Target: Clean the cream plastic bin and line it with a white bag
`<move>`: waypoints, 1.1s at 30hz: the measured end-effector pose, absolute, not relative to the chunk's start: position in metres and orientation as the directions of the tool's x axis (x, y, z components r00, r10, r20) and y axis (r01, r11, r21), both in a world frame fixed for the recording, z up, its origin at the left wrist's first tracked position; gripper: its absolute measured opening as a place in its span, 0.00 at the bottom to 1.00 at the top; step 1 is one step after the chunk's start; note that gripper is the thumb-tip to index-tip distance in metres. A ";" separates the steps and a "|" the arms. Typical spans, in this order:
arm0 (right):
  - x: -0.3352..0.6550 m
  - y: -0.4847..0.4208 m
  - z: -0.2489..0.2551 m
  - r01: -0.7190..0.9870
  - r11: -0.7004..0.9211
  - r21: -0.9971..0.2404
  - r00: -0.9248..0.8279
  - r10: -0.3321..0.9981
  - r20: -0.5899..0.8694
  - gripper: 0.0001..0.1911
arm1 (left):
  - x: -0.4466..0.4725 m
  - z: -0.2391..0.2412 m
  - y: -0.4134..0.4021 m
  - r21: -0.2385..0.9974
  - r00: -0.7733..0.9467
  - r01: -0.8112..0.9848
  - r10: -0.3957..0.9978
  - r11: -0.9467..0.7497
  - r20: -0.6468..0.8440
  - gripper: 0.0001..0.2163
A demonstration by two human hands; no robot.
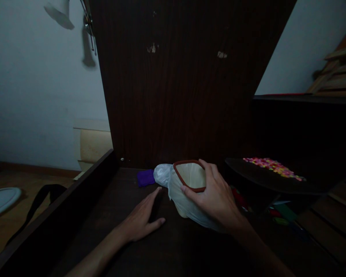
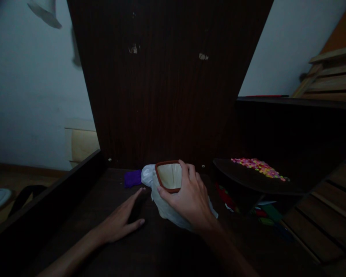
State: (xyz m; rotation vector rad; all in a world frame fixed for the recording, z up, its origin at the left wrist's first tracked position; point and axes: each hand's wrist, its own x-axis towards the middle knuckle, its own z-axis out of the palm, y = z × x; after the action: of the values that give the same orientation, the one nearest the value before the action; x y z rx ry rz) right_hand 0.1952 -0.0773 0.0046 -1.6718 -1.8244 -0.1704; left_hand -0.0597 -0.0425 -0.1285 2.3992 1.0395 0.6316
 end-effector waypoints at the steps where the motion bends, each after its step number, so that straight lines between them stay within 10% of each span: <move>1: 0.190 -0.080 0.003 0.921 0.205 -0.333 0.001 0.851 0.525 0.44 | -0.059 -0.128 -0.044 0.584 0.600 0.537 0.762 -0.609 0.243 0.45; 21: 0.135 -0.102 -0.047 0.866 0.401 -0.299 -0.184 0.811 0.555 0.53 | -0.036 -0.139 -0.051 0.811 0.350 0.107 0.785 -0.576 0.512 0.58; 33: 0.171 -0.081 -0.005 0.768 0.464 -0.441 -0.425 0.885 0.191 0.57 | -0.049 -0.134 -0.039 0.763 0.359 0.139 0.750 -0.631 0.555 0.57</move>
State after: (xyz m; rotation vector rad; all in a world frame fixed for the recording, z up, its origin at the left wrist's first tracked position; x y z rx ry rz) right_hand 0.1712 -0.0812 -0.0048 -1.3882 -2.3228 0.4049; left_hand -0.0487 -0.0388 -0.1342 2.0072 0.7691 1.2786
